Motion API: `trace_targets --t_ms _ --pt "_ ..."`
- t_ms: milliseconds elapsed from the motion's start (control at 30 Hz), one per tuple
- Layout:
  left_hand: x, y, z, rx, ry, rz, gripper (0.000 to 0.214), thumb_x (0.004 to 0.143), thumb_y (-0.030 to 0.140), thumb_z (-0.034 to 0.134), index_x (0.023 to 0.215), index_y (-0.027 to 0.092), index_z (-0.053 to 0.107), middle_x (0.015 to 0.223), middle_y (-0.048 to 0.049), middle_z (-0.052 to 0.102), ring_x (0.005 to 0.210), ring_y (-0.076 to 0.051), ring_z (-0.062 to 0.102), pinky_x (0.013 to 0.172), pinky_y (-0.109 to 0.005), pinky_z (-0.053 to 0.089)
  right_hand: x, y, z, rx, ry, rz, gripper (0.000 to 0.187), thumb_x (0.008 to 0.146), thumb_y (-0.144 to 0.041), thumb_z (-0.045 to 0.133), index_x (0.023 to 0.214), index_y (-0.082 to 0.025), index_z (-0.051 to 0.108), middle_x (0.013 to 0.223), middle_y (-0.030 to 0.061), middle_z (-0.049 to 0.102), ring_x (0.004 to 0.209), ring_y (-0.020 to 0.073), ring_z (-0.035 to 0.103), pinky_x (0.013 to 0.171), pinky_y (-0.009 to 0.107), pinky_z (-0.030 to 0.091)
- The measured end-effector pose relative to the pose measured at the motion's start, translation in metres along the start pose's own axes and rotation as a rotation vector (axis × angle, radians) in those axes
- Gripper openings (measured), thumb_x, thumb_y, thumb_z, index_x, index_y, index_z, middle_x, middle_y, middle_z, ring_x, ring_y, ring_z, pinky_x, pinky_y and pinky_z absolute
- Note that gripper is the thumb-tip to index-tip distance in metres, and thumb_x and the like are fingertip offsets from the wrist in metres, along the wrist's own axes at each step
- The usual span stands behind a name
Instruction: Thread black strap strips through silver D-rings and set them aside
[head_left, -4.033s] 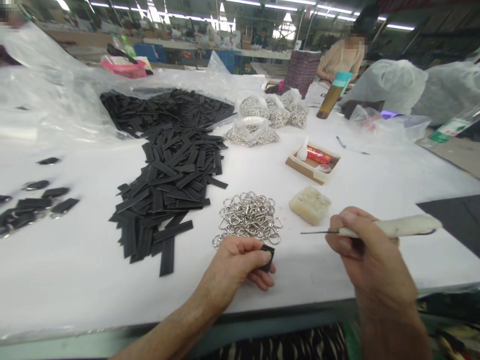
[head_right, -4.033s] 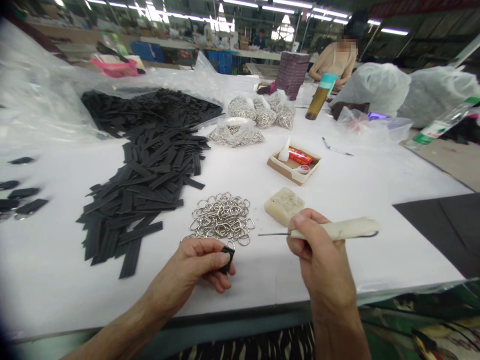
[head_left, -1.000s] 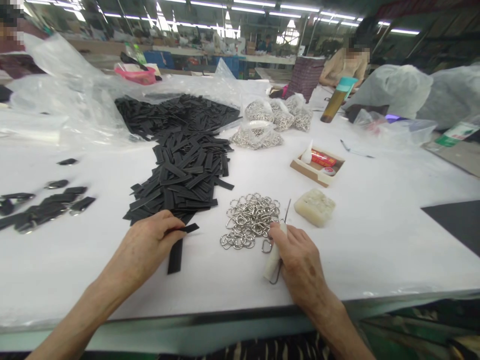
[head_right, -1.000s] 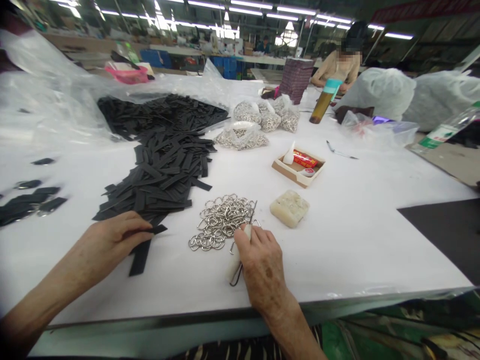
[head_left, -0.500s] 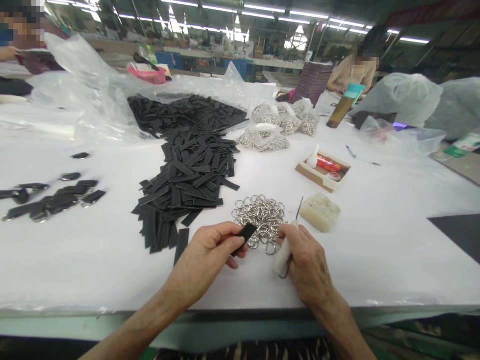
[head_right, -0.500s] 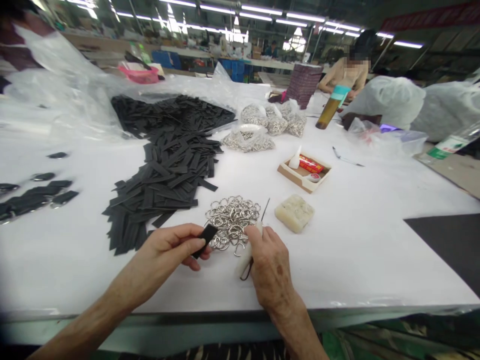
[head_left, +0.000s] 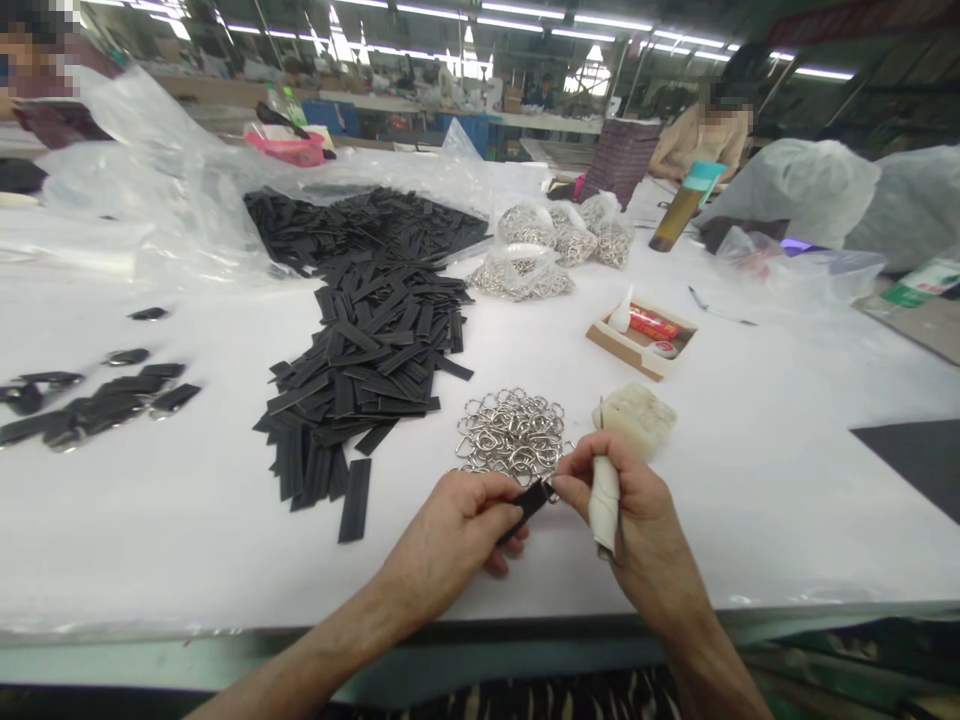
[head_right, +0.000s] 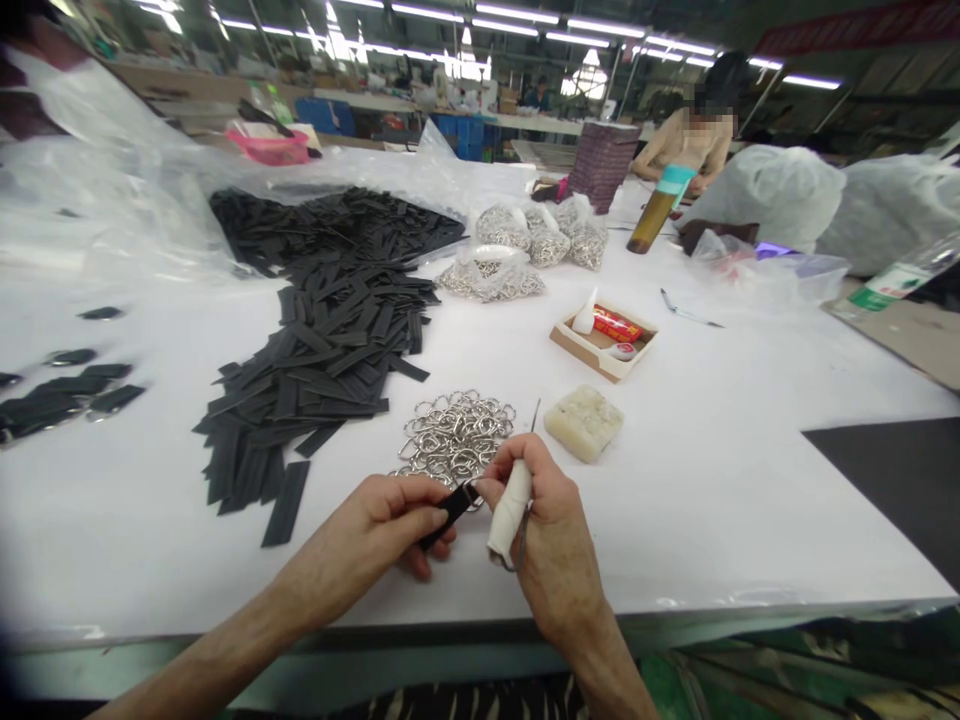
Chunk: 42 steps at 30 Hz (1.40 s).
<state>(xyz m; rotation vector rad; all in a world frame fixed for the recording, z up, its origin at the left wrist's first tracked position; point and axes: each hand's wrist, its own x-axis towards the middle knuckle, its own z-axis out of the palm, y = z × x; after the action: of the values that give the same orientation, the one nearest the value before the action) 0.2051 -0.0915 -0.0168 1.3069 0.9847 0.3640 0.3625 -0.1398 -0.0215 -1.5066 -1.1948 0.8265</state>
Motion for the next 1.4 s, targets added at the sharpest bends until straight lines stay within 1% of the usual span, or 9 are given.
trace_targets --t_ms 133,300,467,800,1000,1133,1200,1300,1400 --pt "0.0 -0.002 -0.001 0.051 -0.044 0.032 0.019 0.077 0.02 0.047 0.076 0.013 0.065 0.066 -0.0033 0.062 0.057 -0.013 0.057 0.053 -0.024 0.05 0.0 0.003 -0.003 -0.022 -0.067 0.014 0.007 0.082 -0.024 0.057 0.082 -0.022 0.05 0.073 -0.0029 0.056 0.061 0.0111 0.053 0.049 0.019 0.041" --pt "0.002 -0.002 -0.003 -0.169 -0.205 -0.102 0.014 0.074 0.021 0.051 0.075 0.013 0.062 0.068 -0.0049 0.065 0.061 -0.015 0.062 0.052 -0.023 0.051 0.005 0.006 -0.009 0.019 -0.135 0.058 0.012 0.081 -0.026 0.059 0.079 -0.021 0.048 0.074 -0.0027 0.057 0.065 0.0123 0.053 0.055 0.022 0.042" --pt "0.004 -0.006 -0.005 -0.304 -0.287 -0.112 0.015 0.075 0.022 0.054 0.082 0.013 0.064 0.071 -0.0047 0.066 0.062 -0.015 0.064 0.053 -0.023 0.052 0.009 0.01 -0.01 0.118 -0.165 0.103 0.014 0.08 -0.025 0.06 0.08 -0.02 0.047 0.071 -0.0035 0.057 0.065 0.0126 0.053 0.061 0.024 0.042" --pt "0.004 -0.007 0.005 -0.407 -0.173 -0.068 0.013 0.075 0.021 0.054 0.08 0.014 0.064 0.063 0.0004 0.052 0.051 -0.01 0.051 0.043 -0.021 0.049 -0.003 0.004 0.007 0.228 -0.043 0.075 0.017 0.081 -0.029 0.061 0.083 -0.021 0.047 0.07 -0.0051 0.054 0.057 0.01 0.054 0.054 0.021 0.045" --pt "0.001 -0.002 0.018 -0.338 -0.132 -0.005 0.025 0.078 0.012 0.044 0.091 0.014 0.065 0.075 -0.0022 0.056 0.071 -0.015 0.058 0.07 -0.032 0.053 -0.009 0.002 0.02 0.096 0.127 0.063 0.015 0.083 -0.031 0.059 0.085 -0.021 0.048 0.072 -0.0032 0.054 0.058 0.0113 0.055 0.051 0.02 0.046" --pt "0.0 -0.001 0.022 -0.404 -0.253 0.119 0.033 0.071 0.004 0.051 0.099 0.016 0.063 0.084 -0.0018 0.06 0.085 -0.015 0.057 0.084 -0.03 0.047 -0.013 0.005 0.023 0.096 0.134 0.092 0.014 0.085 -0.032 0.057 0.084 -0.021 0.048 0.064 -0.0052 0.049 0.048 0.0088 0.046 0.042 0.017 0.04" --pt "0.0 -0.002 0.021 -0.408 -0.272 0.117 0.03 0.071 0.006 0.053 0.098 0.015 0.062 0.08 -0.001 0.06 0.08 -0.015 0.058 0.081 -0.03 0.047 -0.014 0.006 0.023 0.082 0.126 0.084 0.014 0.084 -0.031 0.058 0.083 -0.021 0.048 0.065 -0.0049 0.049 0.049 0.0087 0.046 0.041 0.017 0.039" --pt "0.002 -0.004 0.018 -0.358 -0.195 0.04 0.015 0.078 0.018 0.05 0.084 0.011 0.062 0.071 -0.0019 0.058 0.062 -0.013 0.057 0.066 -0.03 0.051 -0.014 0.004 0.021 0.106 0.082 0.082 0.013 0.085 -0.032 0.056 0.083 -0.021 0.048 0.064 -0.0047 0.049 0.05 0.0098 0.048 0.039 0.017 0.039" --pt "0.002 -0.008 0.015 -0.273 -0.129 -0.012 0.016 0.079 0.021 0.048 0.075 0.011 0.06 0.068 -0.0042 0.059 0.061 -0.014 0.057 0.058 -0.027 0.05 -0.012 0.002 0.014 0.067 0.122 0.042 0.012 0.085 -0.031 0.056 0.083 -0.022 0.049 0.066 -0.0041 0.053 0.049 0.0097 0.05 0.039 0.017 0.038"
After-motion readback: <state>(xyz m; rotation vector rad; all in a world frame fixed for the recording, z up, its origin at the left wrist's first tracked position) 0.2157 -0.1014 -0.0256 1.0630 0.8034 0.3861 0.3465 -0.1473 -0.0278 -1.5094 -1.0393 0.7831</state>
